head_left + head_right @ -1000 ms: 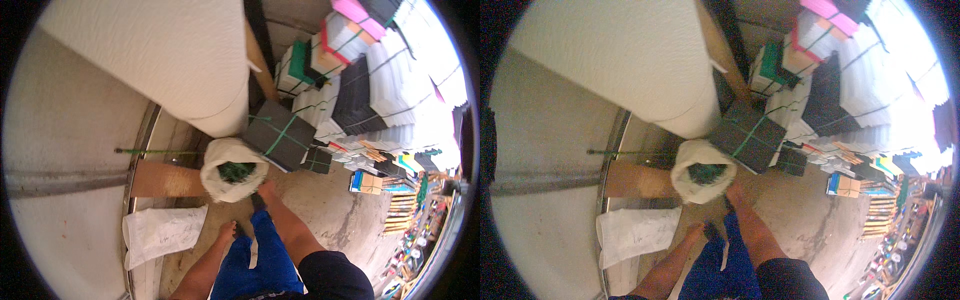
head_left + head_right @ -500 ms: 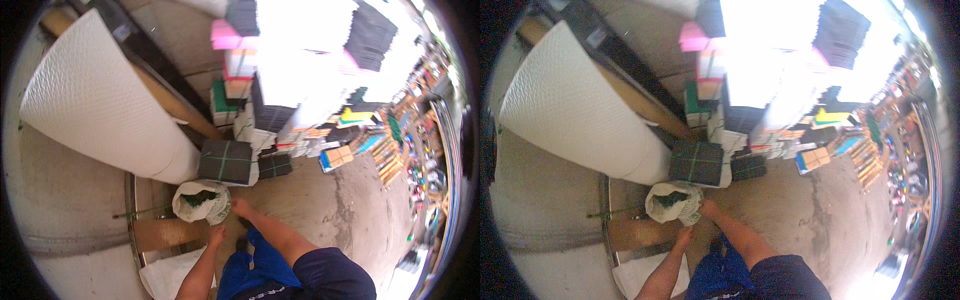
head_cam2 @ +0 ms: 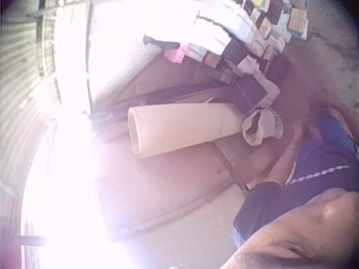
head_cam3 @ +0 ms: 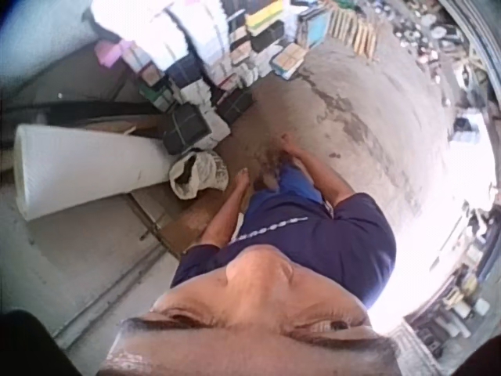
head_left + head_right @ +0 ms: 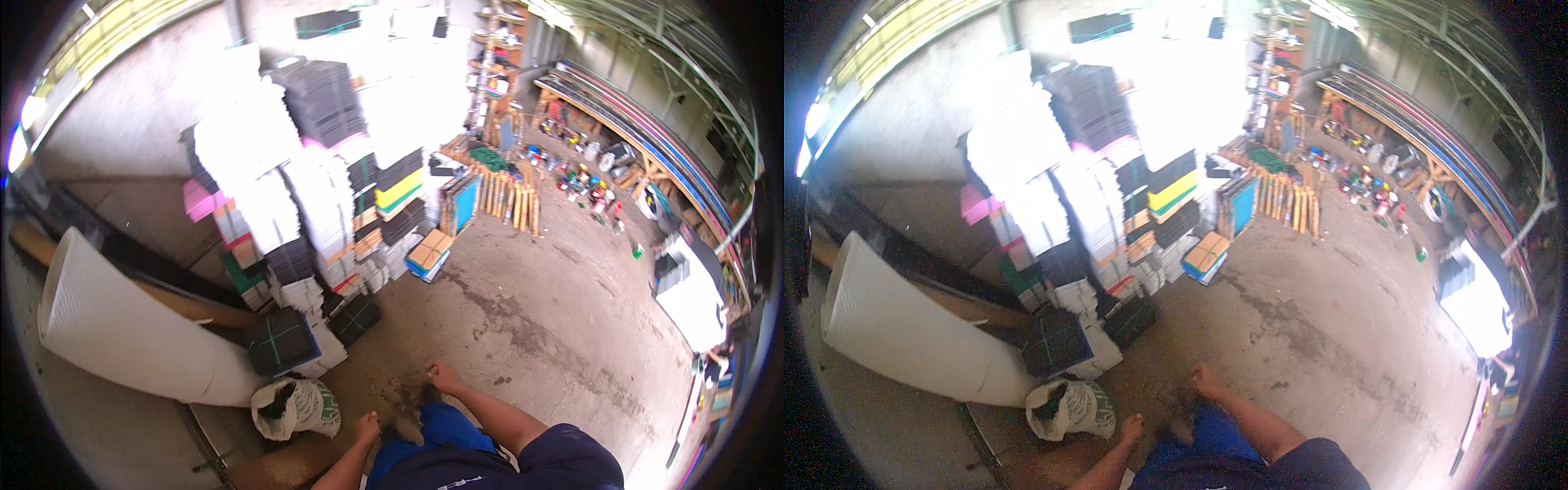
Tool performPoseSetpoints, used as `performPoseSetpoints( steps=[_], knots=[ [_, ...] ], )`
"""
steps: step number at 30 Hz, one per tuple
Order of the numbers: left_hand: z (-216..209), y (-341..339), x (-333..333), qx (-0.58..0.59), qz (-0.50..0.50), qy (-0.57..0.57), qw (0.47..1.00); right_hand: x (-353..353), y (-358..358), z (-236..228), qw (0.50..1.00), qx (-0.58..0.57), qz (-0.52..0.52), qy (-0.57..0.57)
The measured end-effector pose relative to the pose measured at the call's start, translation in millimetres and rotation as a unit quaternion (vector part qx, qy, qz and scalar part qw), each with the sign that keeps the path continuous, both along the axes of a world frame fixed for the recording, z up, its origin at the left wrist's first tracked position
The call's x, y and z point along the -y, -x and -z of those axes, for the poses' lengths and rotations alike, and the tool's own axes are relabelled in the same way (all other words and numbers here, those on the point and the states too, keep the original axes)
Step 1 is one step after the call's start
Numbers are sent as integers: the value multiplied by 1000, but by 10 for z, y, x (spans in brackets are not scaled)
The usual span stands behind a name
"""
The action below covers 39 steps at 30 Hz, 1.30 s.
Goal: The person picks up a white foam sheet and places it on a stack. They then retrieve a plastic bottle and a white container, open the bottle, and pour liquid into the container. The person closes the bottle, places it on the floor, and later picks up a black plastic bag and a small wooden stick.
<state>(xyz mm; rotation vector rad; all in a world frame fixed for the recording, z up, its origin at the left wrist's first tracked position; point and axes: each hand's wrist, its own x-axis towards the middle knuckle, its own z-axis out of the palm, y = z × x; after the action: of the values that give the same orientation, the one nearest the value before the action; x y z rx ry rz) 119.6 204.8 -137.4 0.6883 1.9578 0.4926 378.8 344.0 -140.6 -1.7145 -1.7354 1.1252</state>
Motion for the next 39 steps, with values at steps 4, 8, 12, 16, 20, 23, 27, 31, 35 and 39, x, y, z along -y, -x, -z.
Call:
performPoseSetpoints(
  steps=[4,8,12,16,20,23,27,31,35,39],
  knots=[
    [181,-507,-564,101,180,-43,978,67,-1046,-198,994,13,64,82],
    [446,-1238,-1336,67,329,-21,942,54,-2017,-174,976,-53,164,134],
    [433,-2300,-2020,44,364,-3,931,41,-3028,-87,968,-30,226,103],
    [231,-3380,-2418,52,336,-7,940,-7,-4077,-204,949,-109,269,123],
    [26,-4549,-2855,116,340,-7,933,-294,-4896,-460,955,-70,270,96],
    [5,-5209,-3171,177,306,-28,935,-659,-5295,-660,943,-110,301,84],
    [368,-5740,-3662,275,233,11,933,-1182,-5798,-764,925,-163,336,66],
    [808,-6155,-4375,266,211,67,938,-1826,-6517,-706,915,-168,364,53],
    [988,-6632,-5219,113,312,68,941,-2356,-7416,-680,906,-144,397,42],
    [1051,-7215,-5934,64,397,33,915,-2713,-8197,-699,885,-152,438,42]
  ],
)
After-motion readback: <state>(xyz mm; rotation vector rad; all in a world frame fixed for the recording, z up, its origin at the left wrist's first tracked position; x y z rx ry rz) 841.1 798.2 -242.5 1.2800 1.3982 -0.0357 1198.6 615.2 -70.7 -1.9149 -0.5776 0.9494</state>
